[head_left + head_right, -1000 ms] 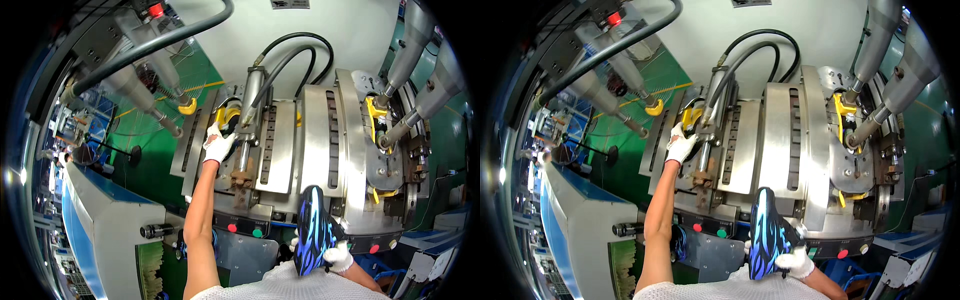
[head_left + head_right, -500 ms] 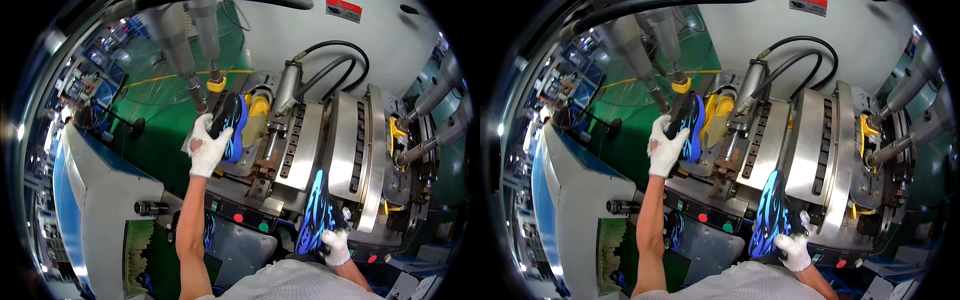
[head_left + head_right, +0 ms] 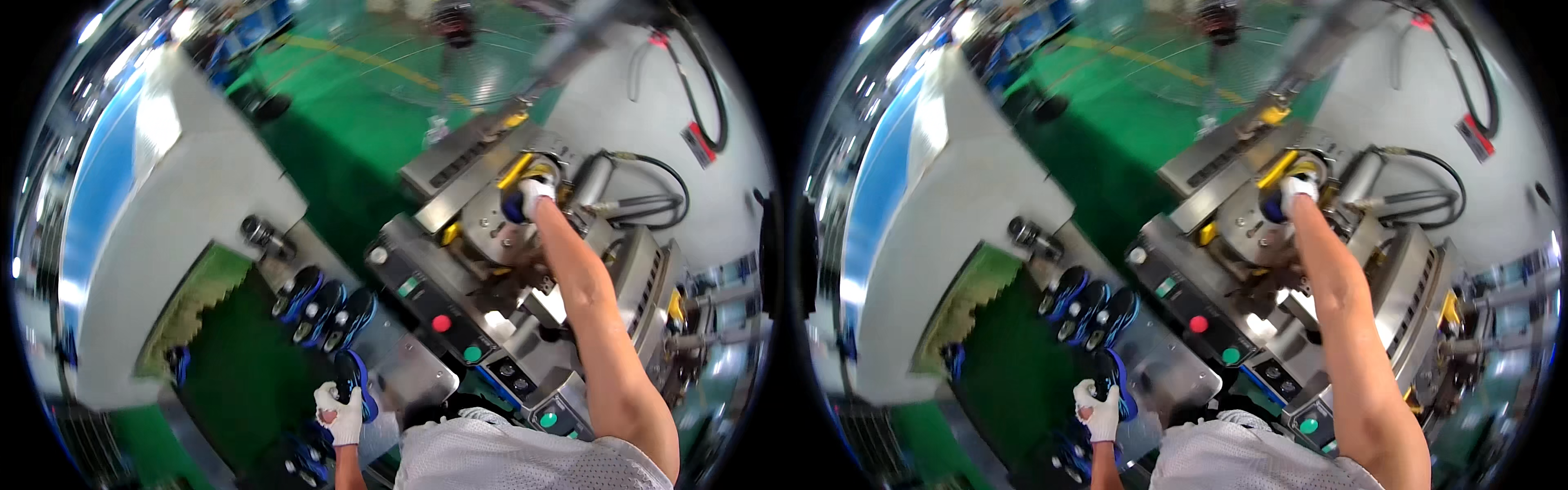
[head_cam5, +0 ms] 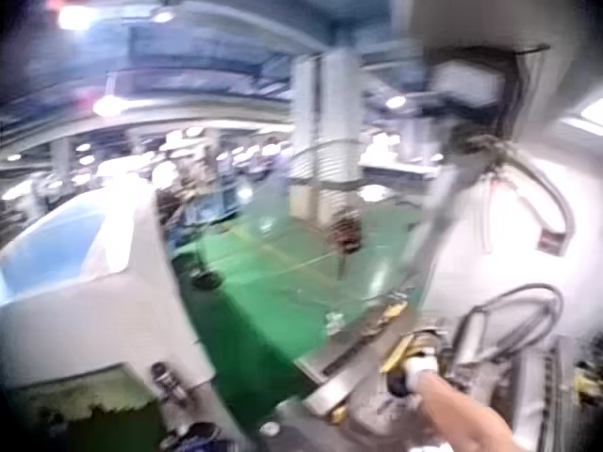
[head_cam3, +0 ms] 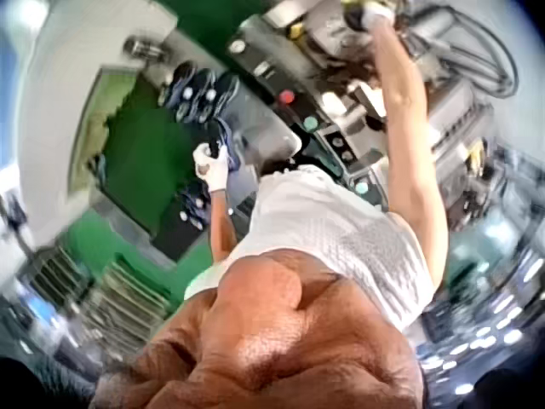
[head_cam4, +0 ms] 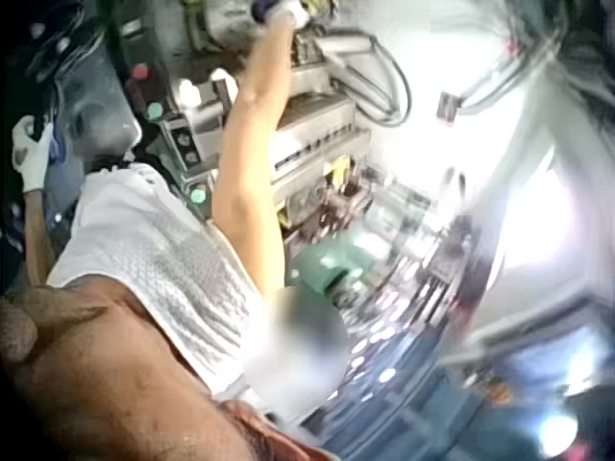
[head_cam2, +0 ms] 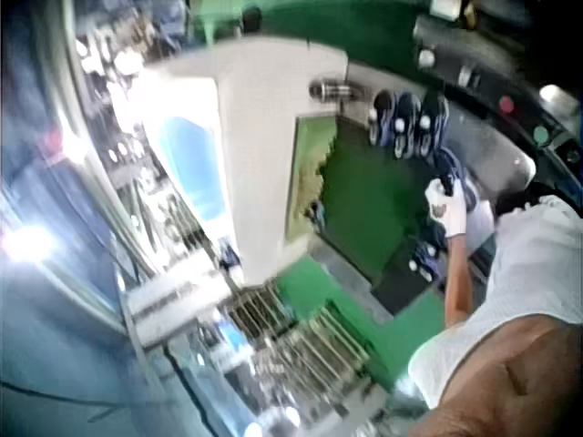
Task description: The person repeatedly picks up blue and black sneakers from a conveyor belt, places them into a machine, and removes them after processing. The person then places the processed sneakers back onto the conveyor belt.
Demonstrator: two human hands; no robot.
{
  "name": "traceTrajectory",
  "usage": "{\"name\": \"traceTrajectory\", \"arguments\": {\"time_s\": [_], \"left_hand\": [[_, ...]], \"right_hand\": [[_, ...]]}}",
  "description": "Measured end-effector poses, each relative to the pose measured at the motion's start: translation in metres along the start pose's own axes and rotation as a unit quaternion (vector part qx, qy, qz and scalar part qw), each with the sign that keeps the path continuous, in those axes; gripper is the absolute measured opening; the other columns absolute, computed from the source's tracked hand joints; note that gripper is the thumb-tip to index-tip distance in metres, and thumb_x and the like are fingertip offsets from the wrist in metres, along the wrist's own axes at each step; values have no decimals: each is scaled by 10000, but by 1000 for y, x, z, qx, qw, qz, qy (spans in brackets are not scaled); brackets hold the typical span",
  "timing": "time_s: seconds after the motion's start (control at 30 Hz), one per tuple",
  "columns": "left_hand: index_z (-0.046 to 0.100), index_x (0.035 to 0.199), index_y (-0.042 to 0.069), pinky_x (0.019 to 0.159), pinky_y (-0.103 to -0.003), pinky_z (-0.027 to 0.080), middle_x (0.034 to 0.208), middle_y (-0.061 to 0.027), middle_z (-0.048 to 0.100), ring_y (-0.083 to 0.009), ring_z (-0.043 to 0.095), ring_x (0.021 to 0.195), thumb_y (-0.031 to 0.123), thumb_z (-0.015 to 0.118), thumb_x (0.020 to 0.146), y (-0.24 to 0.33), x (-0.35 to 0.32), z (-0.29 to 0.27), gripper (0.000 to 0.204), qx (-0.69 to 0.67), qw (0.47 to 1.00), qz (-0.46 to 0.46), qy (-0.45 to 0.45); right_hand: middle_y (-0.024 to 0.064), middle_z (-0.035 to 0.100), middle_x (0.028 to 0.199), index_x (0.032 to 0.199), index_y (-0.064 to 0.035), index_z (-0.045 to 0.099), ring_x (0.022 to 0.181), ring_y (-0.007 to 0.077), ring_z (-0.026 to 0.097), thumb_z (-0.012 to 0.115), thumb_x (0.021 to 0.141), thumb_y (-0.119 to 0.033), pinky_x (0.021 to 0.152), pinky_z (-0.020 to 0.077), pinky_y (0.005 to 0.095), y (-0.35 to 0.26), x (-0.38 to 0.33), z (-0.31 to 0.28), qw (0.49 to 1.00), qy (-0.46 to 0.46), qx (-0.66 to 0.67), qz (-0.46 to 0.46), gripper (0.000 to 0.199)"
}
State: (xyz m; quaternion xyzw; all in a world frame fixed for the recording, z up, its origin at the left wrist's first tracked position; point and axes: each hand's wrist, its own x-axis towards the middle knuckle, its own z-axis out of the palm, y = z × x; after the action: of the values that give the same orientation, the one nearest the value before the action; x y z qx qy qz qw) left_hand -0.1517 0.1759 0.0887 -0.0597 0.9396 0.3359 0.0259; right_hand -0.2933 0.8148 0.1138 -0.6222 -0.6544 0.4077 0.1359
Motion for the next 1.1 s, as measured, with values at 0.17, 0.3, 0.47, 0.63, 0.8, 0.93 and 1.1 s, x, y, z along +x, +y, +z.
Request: {"name": "traceTrajectory", "arguments": {"time_s": [0.17, 0.3, 0.47, 0.63, 0.8, 0.93, 1.1], "left_hand": [[642, 1179, 40, 912, -464, 510, 1088, -168, 655, -375, 626, 1054, 290, 856, 737, -107, -76, 23, 550, 146, 985, -71, 61], [595, 1217, 88, 952, -444, 483, 1171, -142, 622, -350, 600, 1126, 265, 883, 708, -133, -100, 72, 612, 101, 978, -107, 151], [575, 1275, 38, 1017, -425, 492, 1247, -173, 624, -368, 612, 1182, 169, 833, 794, -127, -82, 80, 561, -20, 985, -83, 147], [557, 1317, 77, 1055, -418, 488, 1365, -160, 614, -347, 611, 1251, 202, 804, 830, -153, -82, 113, 560, -72, 984, -63, 153], [563, 1297, 142, 1007, -420, 510, 1420, -106, 598, -327, 630, 1230, 182, 781, 850, -164, -95, 85, 499, -41, 985, -46, 160], [586, 1236, 148, 988, -425, 527, 1412, -106, 606, -335, 637, 1215, 158, 787, 834, -169, -85, 89, 450, -88, 986, -39, 136], [633, 1131, 138, 1079, -476, 453, 1421, -113, 591, -370, 514, 1356, 111, 773, 811, -170, -82, 46, 350, -54, 993, -31, 105]], "right_hand": [[82, 650, 1305, 1293, -105, 638, 1116, 274, 616, 607, 957, -390, 960, 485, 416, 60, 151, 37, 972, -130, -162, -110, 442], [73, 699, 1131, 1296, -116, 632, 1001, 258, 624, 724, 913, -432, 917, 499, 414, 71, 248, 24, 990, -113, 80, -7, 505], [43, 674, 979, 1101, -142, 696, 846, 207, 572, 761, 888, -422, 799, 518, 387, 79, 289, 14, 979, -163, 124, 21, 358], [42, 733, 1030, 1096, -152, 718, 868, 209, 695, 722, 945, -318, 771, 614, 395, -10, 237, -29, 947, -262, 183, 32, 224], [164, 650, 1303, 1382, 14, 560, 1187, 238, 620, 721, 942, -392, 1019, 493, 387, -7, -155, -29, 910, -131, -74, -385, 619], [213, 446, 1566, 1560, 38, 359, 1407, 288, 477, 701, 952, -421, 1173, 360, 382, 75, -331, -48, 849, -128, -110, -500, 834], [296, 131, 1683, 1640, -17, 163, 1579, 398, 137, 737, 827, -575, 1263, 90, 574, 225, -382, 8, 603, -29, -718, -346, 1141]]}}
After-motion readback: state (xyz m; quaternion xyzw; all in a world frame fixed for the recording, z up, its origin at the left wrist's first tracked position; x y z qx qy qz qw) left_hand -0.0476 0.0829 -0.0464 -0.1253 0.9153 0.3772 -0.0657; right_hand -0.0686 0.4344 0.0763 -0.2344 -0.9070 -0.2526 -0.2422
